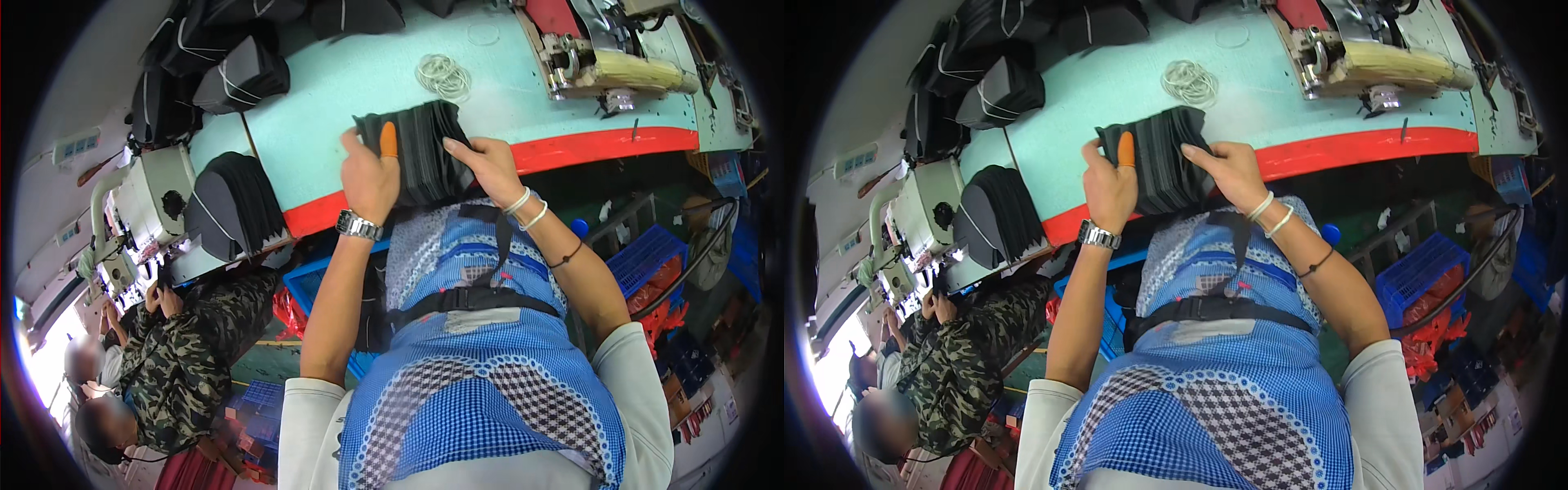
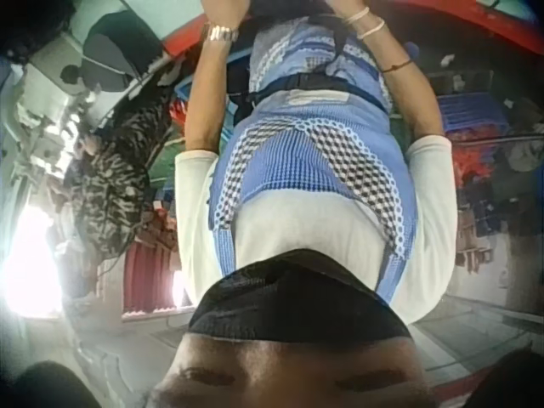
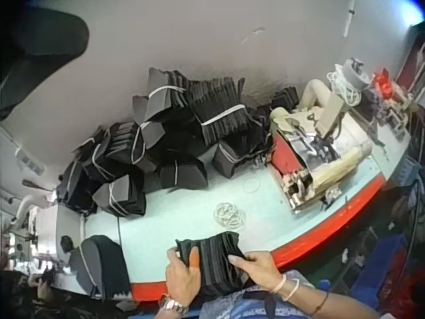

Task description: Processing and stitching individual shoe components using an industrial machine.

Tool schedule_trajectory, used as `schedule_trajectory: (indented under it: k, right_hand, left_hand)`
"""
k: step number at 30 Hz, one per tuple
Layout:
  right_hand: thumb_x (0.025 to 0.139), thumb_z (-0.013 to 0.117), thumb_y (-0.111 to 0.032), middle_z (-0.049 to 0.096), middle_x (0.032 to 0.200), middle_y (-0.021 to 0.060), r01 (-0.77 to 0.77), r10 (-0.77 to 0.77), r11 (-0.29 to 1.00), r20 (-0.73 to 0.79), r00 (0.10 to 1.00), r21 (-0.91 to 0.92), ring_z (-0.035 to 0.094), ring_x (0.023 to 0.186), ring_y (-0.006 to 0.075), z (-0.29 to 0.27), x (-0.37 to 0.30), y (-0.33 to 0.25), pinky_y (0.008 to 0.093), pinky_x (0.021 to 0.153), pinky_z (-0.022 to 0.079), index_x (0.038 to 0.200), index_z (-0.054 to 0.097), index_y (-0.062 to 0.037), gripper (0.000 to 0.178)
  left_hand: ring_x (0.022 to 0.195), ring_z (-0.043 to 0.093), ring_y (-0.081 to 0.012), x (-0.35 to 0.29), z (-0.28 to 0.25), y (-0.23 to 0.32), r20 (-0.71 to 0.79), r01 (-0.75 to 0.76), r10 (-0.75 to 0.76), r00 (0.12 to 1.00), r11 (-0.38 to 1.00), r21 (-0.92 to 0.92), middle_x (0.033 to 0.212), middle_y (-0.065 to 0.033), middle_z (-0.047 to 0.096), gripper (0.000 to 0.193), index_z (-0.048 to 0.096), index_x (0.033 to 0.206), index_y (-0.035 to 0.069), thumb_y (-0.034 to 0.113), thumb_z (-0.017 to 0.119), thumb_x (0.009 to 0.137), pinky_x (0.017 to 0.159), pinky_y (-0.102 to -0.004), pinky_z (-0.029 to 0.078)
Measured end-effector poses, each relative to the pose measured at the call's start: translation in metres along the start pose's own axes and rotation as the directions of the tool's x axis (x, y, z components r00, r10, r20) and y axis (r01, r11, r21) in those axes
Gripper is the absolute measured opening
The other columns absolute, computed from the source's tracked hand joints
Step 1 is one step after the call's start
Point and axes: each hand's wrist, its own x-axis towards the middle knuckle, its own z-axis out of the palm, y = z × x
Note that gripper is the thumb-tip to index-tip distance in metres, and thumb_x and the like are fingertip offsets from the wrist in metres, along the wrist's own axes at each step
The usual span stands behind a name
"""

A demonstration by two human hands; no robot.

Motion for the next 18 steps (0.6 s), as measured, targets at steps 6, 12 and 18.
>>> schedule_trajectory:
  k: [6,12,18]
  right_hand:
    - [0.080,0.069,-0.022,0.052,0.057,0.0222,0.188,-0.232,0.925,-0.098,0.968,-0.329,0.052,0.050,0.0232,0.010,-0.013,-0.016,0.0376,0.052,0.042,0.069,0.057,0.0070,0.034]
    - [0.076,0.053,-0.001,0.068,0.085,0.0225,0.187,-0.184,0.982,-0.226,0.957,-0.008,0.066,0.079,0.0409,-0.083,-0.006,0.005,0.0440,0.076,0.053,0.100,0.063,0.0075,0.028]
    - [0.079,0.075,-0.034,0.061,0.102,0.0241,0.580,-0.660,0.566,0.099,0.744,-0.585,0.059,0.096,0.0389,-0.001,-0.025,-0.038,0.0438,0.085,0.048,0.105,0.064,0.0076,0.051]
  left_hand:
    - [0.108,0.058,-0.0468,-0.015,0.002,0.046,0.117,-0.017,-0.004,0.993,0.983,0.182,0.123,-0.0366,0.052,0.124,0.022,0.140,-0.015,0.064,0.079,0.064,0.086,-0.0472,0.050]
    - [0.104,0.059,-0.0474,-0.010,-0.017,-0.003,0.103,0.021,-0.043,0.994,0.978,0.207,0.125,-0.0369,0.049,0.124,0.023,0.138,-0.014,0.064,0.080,0.061,0.086,-0.0487,0.051]
    - [0.097,0.062,-0.0445,-0.010,-0.018,-0.004,0.036,0.068,-0.077,0.996,0.977,0.204,0.113,-0.0346,0.057,0.111,0.033,0.125,-0.016,0.060,0.083,0.062,0.079,-0.0462,0.053]
